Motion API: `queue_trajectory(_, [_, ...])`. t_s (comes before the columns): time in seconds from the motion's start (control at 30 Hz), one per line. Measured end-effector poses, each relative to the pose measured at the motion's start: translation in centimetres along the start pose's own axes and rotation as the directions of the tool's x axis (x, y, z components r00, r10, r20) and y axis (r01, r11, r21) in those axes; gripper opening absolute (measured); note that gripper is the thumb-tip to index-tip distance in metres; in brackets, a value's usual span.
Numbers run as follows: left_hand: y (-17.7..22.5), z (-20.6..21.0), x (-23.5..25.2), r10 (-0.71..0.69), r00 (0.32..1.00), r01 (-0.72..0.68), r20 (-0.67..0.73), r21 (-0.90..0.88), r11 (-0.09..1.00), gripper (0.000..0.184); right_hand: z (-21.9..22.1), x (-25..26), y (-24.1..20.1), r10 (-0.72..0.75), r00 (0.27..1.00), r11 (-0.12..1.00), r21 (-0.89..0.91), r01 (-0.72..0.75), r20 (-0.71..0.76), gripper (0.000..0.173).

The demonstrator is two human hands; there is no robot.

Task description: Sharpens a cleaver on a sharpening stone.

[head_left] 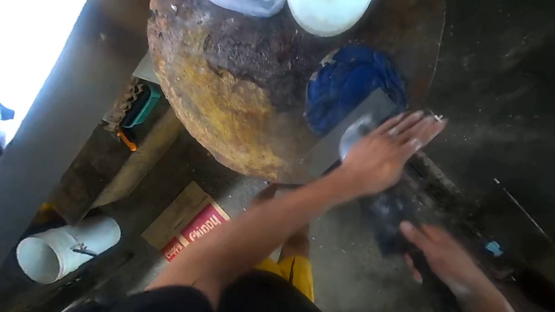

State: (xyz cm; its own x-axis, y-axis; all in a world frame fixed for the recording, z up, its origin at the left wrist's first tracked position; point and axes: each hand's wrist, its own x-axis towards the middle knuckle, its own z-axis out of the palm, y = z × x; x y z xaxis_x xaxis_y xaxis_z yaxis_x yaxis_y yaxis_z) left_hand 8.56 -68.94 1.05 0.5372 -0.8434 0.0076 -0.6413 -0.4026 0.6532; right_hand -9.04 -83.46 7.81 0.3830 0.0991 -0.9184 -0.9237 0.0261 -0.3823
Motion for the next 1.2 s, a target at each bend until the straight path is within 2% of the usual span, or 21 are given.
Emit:
queue_trajectory(0.07, [1.5,0.5,-3.9,-0.143,0.989,0.141,0.025,0.059,0.988,0.068,-0.6,-0.8,0.6,0.042,0.995,0.996,-0.083,-0.035,0.087,0.033])
queue_trajectory(0.1, [1.2,1.0,-3.8,-0.151,0.988,0.149,0.021,0.072,0.986,0.069,-0.9,-0.6,0.3,0.023,0.997,0.996,-0.092,-0.016,0.074,0.034])
queue_trajectory(0.2, [-0.4,0.6,1.8,-0.001,1.000,0.001,-0.003,0.020,1.000,0.069,-1.0,-0.1,-1.3,-0.064,0.994,0.997,-0.040,0.061,-0.091,0.034])
queue_trajectory(0.27, [-0.4,-1.5,3.6,0.013,0.998,-0.017,0.062,0.063,0.998,0.068,0.0,0.4,-1.3,-0.081,0.990,0.996,0.034,0.086,-0.118,0.033])
queue_trajectory(0.3, [0.6,-2.2,2.2,-0.052,0.995,0.045,0.084,0.088,0.995,0.063,0.2,0.0,-0.8,-0.057,0.995,0.998,0.036,0.060,-0.079,0.032])
queue_trajectory(0.37, [0.9,-0.5,-1.6,-0.103,0.995,0.101,0.019,0.057,0.993,0.065,-0.4,-0.5,0.0,-0.007,0.999,1.000,-0.025,0.008,0.038,0.032])
queue_trajectory(0.43, [0.8,0.8,-2.8,-0.144,0.990,0.144,-0.003,0.076,0.987,0.066,-1.2,-0.3,0.0,-0.026,0.998,0.996,-0.086,0.031,0.052,0.035])
queue_trajectory(0.47, [0.2,1.0,-1.4,-0.111,0.994,0.112,-0.013,0.077,0.991,0.067,-1.3,-0.1,-0.4,-0.057,0.998,0.996,-0.072,0.057,-0.002,0.035])
queue_trajectory(0.53, [-1.4,0.6,3.6,0.048,0.998,-0.047,-0.033,0.041,0.998,0.069,-0.1,0.9,-1.1,-0.120,0.981,0.991,0.043,0.128,-0.153,0.033])
queue_trajectory(0.6, [-2.0,-0.3,5.7,0.156,0.987,-0.157,0.022,0.018,0.988,0.072,2.4,1.6,-0.5,-0.108,0.970,0.980,0.139,0.140,-0.216,0.033])
queue_trajectory(0.67, [-1.2,-0.9,1.2,0.100,0.994,-0.103,0.054,0.046,0.994,0.071,4.9,1.1,1.9,-0.049,0.989,0.992,0.109,0.064,-0.140,0.036])
queue_trajectory(0.73, [0.2,-0.4,-6.5,-0.055,0.993,0.044,0.103,0.104,0.994,0.072,7.2,0.6,5.6,-0.006,1.000,1.000,0.027,0.006,-0.008,0.043])
queue_trajectory(0.77, [0.2,0.0,-8.9,-0.103,0.988,0.087,0.118,0.136,0.987,0.069,8.0,1.1,6.8,-0.024,0.999,1.000,0.013,0.023,0.022,0.044])
queue_trajectory(0.8, [-0.4,0.2,-9.2,-0.111,0.988,0.092,0.106,0.168,0.981,0.063,8.4,2.0,7.0,-0.056,0.998,0.998,0.023,0.055,0.016,0.045])
queue_trajectory(0.87, [-2.1,0.0,-4.8,-0.016,0.997,-0.001,0.082,0.208,0.978,0.064,7.8,4.1,4.5,-0.118,0.990,0.987,0.098,0.124,-0.073,0.044])
queue_trajectory(0.97, [-5.5,-1.3,7.3,0.215,0.972,-0.235,0.098,0.298,0.925,0.072,5.5,8.5,-1.6,-0.180,0.946,0.941,0.231,0.246,-0.271,0.045])
queue_trajectory(1.03, [-6.0,-1.4,9.5,0.271,0.957,-0.290,0.105,0.320,0.902,0.077,5.8,9.5,-1.5,-0.202,0.932,0.918,0.272,0.287,-0.300,0.048])
queue_trajectory(1.1, [-4.6,-1.7,5.0,0.238,0.967,-0.256,0.094,0.295,0.921,0.076,8.1,7.5,1.7,-0.191,0.953,0.956,0.177,0.235,-0.233,0.051])
queue_trajectory(1.2, [-0.3,-1.1,-8.5,0.008,0.977,-0.050,0.212,0.194,0.980,0.072,12.1,1.4,8.0,-0.032,0.999,0.999,0.042,0.034,-0.031,0.057])
